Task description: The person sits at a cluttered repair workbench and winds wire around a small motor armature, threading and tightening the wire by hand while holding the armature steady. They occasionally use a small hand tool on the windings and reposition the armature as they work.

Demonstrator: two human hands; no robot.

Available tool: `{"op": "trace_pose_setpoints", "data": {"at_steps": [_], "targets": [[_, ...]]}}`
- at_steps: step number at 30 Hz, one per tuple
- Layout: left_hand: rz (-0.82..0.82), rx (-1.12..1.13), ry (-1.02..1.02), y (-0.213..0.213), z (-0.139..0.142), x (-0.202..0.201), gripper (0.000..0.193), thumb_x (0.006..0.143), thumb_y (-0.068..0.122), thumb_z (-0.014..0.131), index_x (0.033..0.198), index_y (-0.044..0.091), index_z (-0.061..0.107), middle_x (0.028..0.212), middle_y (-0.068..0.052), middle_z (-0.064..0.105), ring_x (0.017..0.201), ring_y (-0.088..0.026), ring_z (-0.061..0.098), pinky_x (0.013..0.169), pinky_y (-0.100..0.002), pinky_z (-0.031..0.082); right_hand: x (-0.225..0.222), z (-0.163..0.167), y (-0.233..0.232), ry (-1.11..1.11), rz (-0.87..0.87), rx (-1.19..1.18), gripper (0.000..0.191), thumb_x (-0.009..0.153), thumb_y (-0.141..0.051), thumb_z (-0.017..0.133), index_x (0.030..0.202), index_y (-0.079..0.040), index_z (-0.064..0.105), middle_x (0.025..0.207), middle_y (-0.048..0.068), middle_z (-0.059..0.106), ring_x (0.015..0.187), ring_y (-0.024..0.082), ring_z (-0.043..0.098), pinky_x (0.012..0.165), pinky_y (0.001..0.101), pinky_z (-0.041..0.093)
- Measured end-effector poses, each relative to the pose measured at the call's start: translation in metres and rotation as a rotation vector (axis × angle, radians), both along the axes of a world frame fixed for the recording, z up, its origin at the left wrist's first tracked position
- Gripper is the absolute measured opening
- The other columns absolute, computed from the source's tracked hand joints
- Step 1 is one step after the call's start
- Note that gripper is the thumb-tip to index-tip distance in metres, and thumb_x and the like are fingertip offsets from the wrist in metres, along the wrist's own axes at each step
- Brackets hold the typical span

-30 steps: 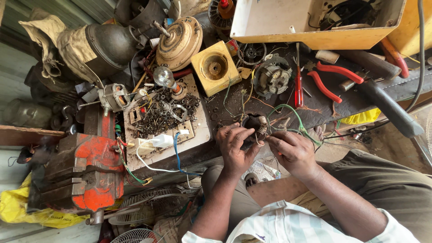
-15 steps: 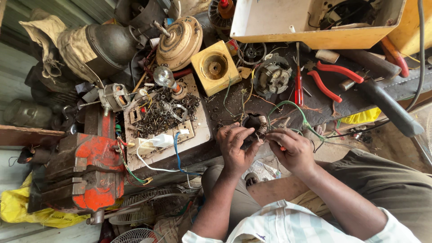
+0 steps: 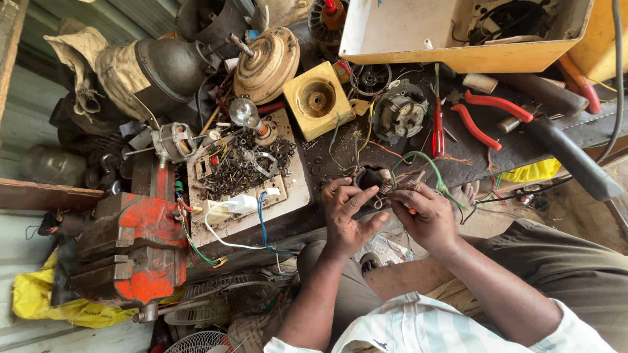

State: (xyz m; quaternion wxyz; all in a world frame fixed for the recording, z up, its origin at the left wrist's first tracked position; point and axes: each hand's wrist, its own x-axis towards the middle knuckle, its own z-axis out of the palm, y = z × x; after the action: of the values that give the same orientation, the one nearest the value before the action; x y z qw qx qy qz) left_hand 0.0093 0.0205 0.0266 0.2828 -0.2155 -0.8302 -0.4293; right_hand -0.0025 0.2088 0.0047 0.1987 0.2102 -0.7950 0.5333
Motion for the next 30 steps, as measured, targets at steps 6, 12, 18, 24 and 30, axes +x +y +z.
{"op": "trace_pose_setpoints", "data": {"at_steps": [6,12,18,24,30], "targets": [[0.026,0.018,-0.045,0.006,-0.008,0.000,0.018,0.086,0.018,0.087,0.102,0.020,0.079,0.095,0.004,0.062,0.119,-0.023,0.053,0.116,-0.044,0.042,0.000,-0.005,0.003,-0.059,0.036,-0.033,0.025,0.085,-0.003,0.080,0.108,-0.008,0.074,0.102,0.008,0.072,0.087,0.019,0.074,0.071,0.0302,0.059],[0.012,0.046,-0.053,0.003,-0.014,-0.001,0.015,0.086,0.016,0.086,0.097,0.018,0.078,0.094,0.003,0.062,0.119,-0.024,0.052,0.114,-0.044,0.041,0.008,-0.025,0.023,-0.665,0.017,-0.584,0.024,0.101,-0.022,0.062,0.120,-0.007,0.064,0.094,0.002,0.064,0.083,0.010,0.056,0.071,0.0255,0.047],[0.014,0.001,-0.041,0.003,-0.016,-0.001,0.015,0.085,0.016,0.086,0.098,0.019,0.077,0.095,0.003,0.061,0.119,-0.025,0.052,0.115,-0.045,0.041,0.005,-0.052,0.048,-0.408,0.155,-0.569,0.044,0.120,-0.033,0.036,0.102,-0.001,0.060,0.093,0.006,0.060,0.086,0.013,0.055,0.081,0.0286,0.045],[0.020,-0.017,-0.043,0.003,-0.016,0.000,0.016,0.086,0.016,0.086,0.098,0.019,0.077,0.095,0.003,0.062,0.117,-0.024,0.053,0.116,-0.045,0.041,-0.004,-0.051,0.043,-0.613,0.235,-0.823,0.019,0.110,-0.019,0.057,0.114,-0.001,0.060,0.104,0.005,0.063,0.091,0.010,0.058,0.082,0.0264,0.048],[0.033,-0.027,-0.033,0.005,-0.018,-0.001,0.016,0.085,0.017,0.086,0.098,0.019,0.077,0.096,0.003,0.061,0.117,-0.024,0.053,0.115,-0.045,0.041,-0.010,-0.041,0.042,-0.669,0.283,-0.833,0.019,0.100,-0.007,0.062,0.118,-0.001,0.061,0.108,0.003,0.069,0.098,0.010,0.068,0.089,0.0277,0.057]]}}
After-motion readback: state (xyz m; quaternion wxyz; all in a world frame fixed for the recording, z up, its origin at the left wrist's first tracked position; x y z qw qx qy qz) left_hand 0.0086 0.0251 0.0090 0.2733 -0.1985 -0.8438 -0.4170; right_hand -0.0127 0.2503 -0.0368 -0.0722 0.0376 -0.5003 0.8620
